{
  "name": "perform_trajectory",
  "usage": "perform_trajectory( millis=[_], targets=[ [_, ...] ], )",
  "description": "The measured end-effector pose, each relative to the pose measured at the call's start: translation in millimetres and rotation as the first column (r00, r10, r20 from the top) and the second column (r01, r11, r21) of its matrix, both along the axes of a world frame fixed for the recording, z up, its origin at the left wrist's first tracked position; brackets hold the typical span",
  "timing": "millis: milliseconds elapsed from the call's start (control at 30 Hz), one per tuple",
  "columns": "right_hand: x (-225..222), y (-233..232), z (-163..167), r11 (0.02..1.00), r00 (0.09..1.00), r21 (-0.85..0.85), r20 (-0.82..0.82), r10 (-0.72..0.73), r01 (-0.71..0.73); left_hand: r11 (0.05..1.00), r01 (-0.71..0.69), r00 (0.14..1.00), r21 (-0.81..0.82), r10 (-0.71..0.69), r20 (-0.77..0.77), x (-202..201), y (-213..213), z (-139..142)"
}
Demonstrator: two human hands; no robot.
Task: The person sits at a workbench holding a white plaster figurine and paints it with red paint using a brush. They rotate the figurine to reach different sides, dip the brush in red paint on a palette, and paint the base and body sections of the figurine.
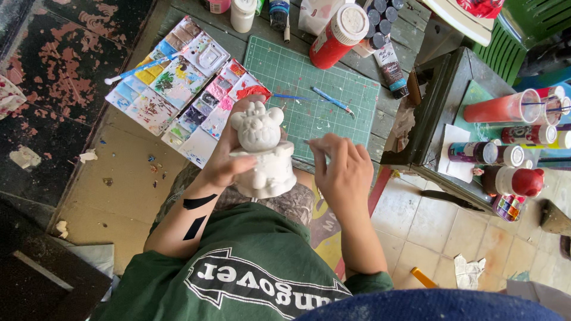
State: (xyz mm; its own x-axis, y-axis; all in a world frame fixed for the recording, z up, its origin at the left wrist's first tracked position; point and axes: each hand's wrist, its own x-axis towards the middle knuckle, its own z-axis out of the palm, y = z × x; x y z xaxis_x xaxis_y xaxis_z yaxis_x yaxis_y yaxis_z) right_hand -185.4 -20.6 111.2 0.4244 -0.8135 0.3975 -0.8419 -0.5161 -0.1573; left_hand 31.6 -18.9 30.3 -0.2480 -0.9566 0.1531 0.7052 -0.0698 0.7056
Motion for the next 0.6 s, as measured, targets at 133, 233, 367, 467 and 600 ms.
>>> perform_trajectory(
  millis=[133, 233, 367, 467, 600],
  targets=[
    [-29.9, -5.8, -25.0, 0.996, 0.976, 0.093, 0.214, -0.028, 0.008, 0.998, -0.022, 0.992, -0.055, 0.015, -0.127, 14.8, 7.2, 6.2],
    [-64.2, 1.7, -45.3, 0.977, 0.904, 0.182, 0.39, -0.175, 0.11, 0.991, -0.112, 0.991, -0.068, 0.107, -0.077, 17.0, 5.1, -0.8],
    [-109.9, -11.6, -78.6, 0.946, 0.781, 0.268, 0.545, -0.304, 0.181, 0.969, -0.19, 0.971, 0.157, 0.209, -0.116, 12.7, -1.4, -17.4],
    [-138.8, -20.7, -99.7, 0.882, 0.52, 0.426, 0.717, -0.465, 0.201, 0.935, -0.218, 0.923, 0.278, 0.29, -0.252, 33.6, -5.0, -25.7],
    [-168.1, -62.9, -112.7, 0.886, 0.253, 0.464, 0.858, -0.446, -0.012, 0.811, -0.536, 0.826, 0.235, 0.561, -0.051, 75.0, -1.1, -23.8]
  ],
)
